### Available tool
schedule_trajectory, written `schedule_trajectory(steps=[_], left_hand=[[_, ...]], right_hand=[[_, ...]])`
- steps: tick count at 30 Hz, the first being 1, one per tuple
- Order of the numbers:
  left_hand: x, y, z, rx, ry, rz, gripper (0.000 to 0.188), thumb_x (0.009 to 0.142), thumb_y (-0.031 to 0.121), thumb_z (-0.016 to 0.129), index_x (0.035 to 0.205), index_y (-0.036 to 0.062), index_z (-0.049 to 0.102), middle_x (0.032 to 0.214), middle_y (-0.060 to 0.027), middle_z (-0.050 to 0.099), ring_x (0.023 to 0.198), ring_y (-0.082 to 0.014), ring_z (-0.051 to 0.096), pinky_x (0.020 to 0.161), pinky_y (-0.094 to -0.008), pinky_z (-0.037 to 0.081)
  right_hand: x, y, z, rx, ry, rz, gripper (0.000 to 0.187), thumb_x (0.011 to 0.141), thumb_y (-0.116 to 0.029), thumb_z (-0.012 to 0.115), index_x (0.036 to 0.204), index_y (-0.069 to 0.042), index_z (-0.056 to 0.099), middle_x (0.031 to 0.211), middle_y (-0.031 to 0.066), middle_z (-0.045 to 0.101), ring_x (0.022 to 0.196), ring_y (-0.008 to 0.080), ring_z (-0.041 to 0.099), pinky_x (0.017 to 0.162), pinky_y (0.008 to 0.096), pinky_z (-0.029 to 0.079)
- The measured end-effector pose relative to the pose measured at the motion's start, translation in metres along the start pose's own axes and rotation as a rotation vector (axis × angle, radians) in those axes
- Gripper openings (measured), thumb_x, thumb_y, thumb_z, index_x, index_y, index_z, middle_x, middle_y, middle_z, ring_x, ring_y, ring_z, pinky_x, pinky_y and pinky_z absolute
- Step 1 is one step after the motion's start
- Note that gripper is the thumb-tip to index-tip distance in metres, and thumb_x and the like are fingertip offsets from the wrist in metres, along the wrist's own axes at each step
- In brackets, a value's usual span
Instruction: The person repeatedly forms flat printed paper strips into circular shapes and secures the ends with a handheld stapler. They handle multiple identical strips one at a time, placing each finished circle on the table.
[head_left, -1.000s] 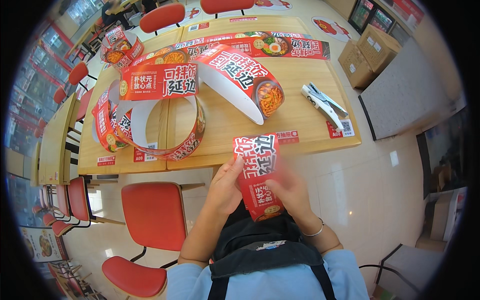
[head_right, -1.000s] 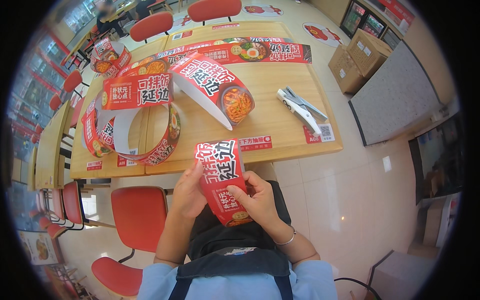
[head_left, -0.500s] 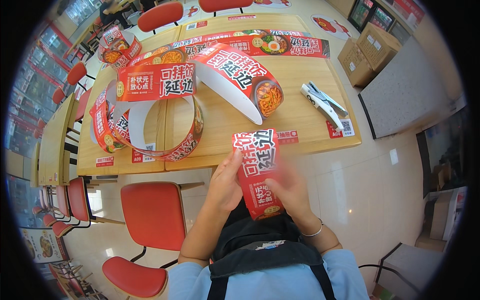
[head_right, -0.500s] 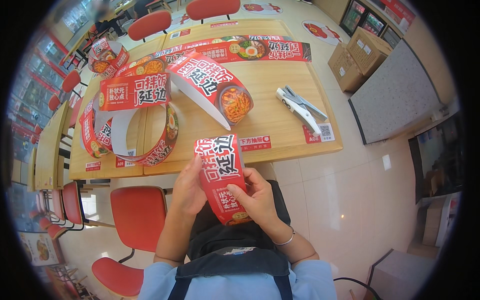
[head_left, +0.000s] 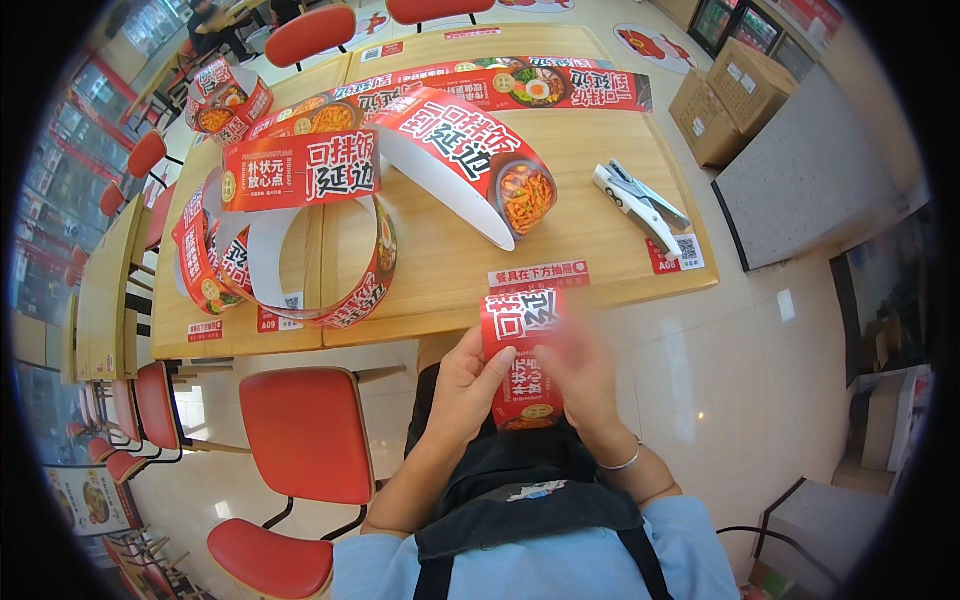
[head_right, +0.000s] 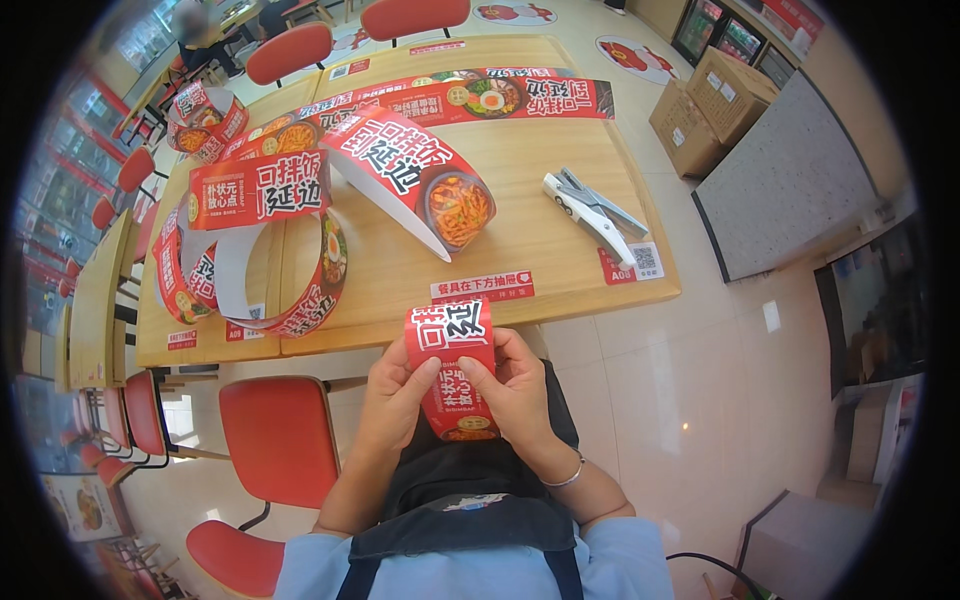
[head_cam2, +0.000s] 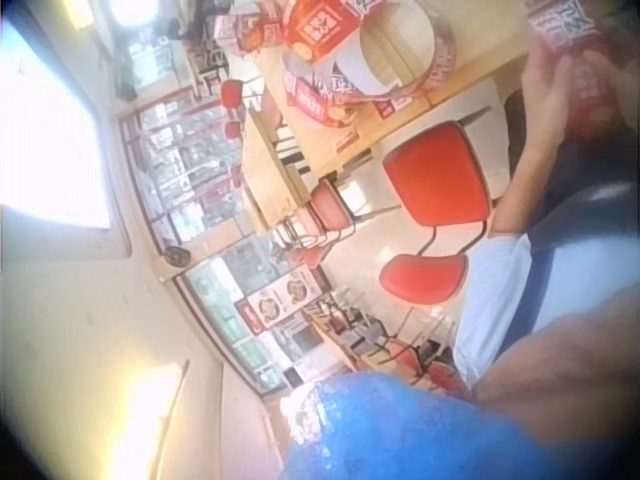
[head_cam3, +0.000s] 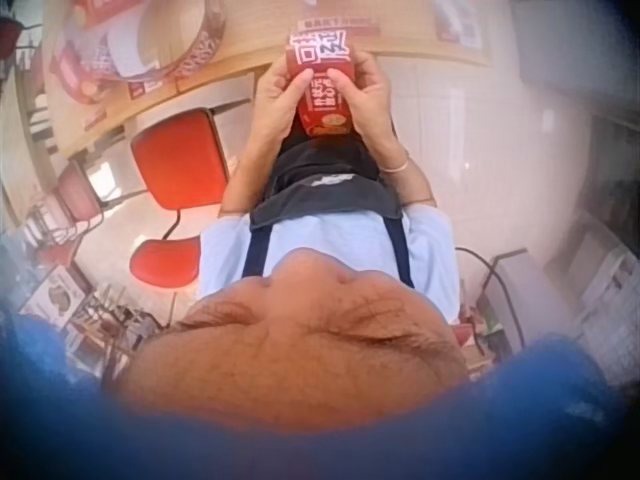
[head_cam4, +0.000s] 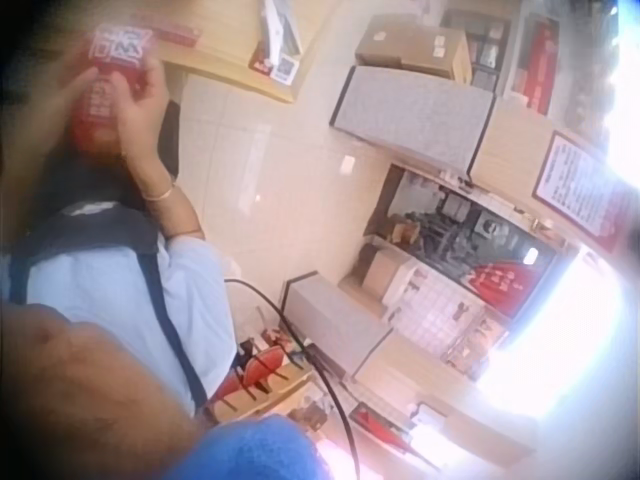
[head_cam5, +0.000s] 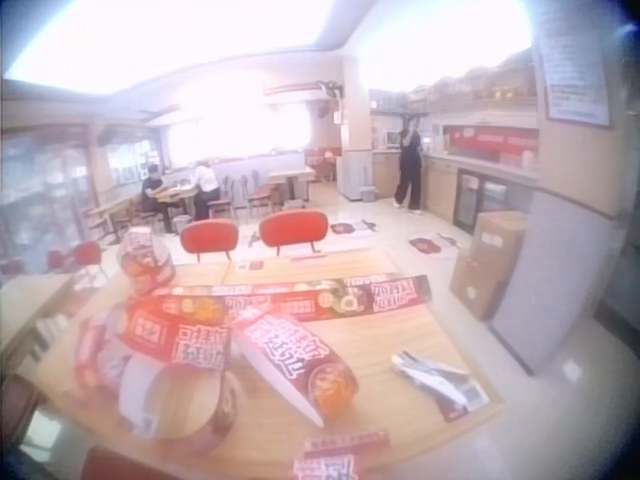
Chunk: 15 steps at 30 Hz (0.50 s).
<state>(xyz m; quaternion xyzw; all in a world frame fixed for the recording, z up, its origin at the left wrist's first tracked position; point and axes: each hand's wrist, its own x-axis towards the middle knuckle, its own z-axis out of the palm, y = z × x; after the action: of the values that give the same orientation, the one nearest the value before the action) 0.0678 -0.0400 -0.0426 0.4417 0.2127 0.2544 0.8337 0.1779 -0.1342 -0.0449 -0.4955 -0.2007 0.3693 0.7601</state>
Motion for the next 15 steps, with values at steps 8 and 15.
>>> schedule_trajectory(steps=[8,15], left_hand=[[0.002,-0.0016,0.0026,-0.051,0.018,0.002,0.032,0.095,0.002,0.053,0.126,-0.0016,0.051,0.117,-0.0088,0.063,0.107,-0.0139,0.06,0.095,-0.0294,0.045],[0.0027,-0.0021,0.0025,-0.037,0.015,0.005,0.032,0.094,0.002,0.054,0.126,-0.0013,0.051,0.116,-0.0088,0.063,0.107,-0.0136,0.06,0.094,-0.029,0.046]], right_hand=[[0.001,0.0007,0.0001,0.011,0.009,-0.006,0.025,0.088,0.0,0.064,0.112,0.0,0.056,0.105,0.0066,0.065,0.096,0.0096,0.06,0.086,0.0265,0.049],[0.001,0.001,-0.0005,0.003,0.001,-0.005,0.027,0.088,-0.001,0.064,0.113,0.0,0.055,0.106,0.0067,0.065,0.096,0.0098,0.06,0.087,0.0266,0.049]])
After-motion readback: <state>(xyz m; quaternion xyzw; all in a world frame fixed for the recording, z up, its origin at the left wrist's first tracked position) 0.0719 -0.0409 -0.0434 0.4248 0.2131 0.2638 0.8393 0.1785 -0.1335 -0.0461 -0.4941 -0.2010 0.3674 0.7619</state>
